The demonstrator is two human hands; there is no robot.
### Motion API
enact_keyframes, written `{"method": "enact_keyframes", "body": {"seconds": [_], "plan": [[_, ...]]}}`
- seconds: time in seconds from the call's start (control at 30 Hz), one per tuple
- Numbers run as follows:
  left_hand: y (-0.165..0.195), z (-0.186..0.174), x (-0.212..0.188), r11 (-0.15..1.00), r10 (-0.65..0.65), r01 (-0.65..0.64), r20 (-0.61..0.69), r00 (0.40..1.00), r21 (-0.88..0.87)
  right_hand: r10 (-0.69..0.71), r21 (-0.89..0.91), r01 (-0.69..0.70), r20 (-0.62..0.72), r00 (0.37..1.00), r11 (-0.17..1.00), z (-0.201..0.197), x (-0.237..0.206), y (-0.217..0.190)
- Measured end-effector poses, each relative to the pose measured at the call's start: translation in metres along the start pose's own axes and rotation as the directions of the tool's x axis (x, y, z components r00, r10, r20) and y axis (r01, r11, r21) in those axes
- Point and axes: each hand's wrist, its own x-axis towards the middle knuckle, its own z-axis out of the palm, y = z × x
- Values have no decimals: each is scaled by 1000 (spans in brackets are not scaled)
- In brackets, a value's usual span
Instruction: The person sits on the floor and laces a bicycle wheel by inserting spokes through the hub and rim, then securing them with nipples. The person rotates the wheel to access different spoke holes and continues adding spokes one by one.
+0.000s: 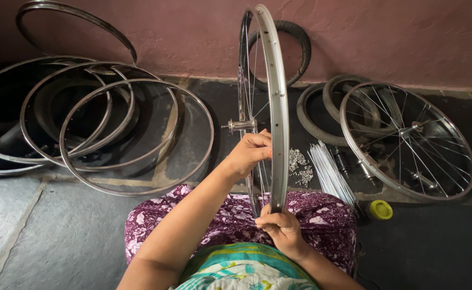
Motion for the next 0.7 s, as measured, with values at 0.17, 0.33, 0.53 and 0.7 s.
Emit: {"method": "enact_keyframes", "body": {"seconds": [0.17,0.33,0.53,0.7], "plan": [[-10,-6,-1,1000,-20,19,-17,1000,-25,19,26,-19,3,1000,999,-1,-1,1],[-12,-7,-2,1000,-7,7,-21,1000,-12,3,16,-3,5,1000,1000,0,0,1],[-12,-7,-3,999,-19,18,-16,1000,-42,-10,6,10,4,1000,1000,0,-2,3],[-11,5,-5,987,-49,41,-50,998,-156,-66,-46,66,9,998,997,2,-2,8]]}}
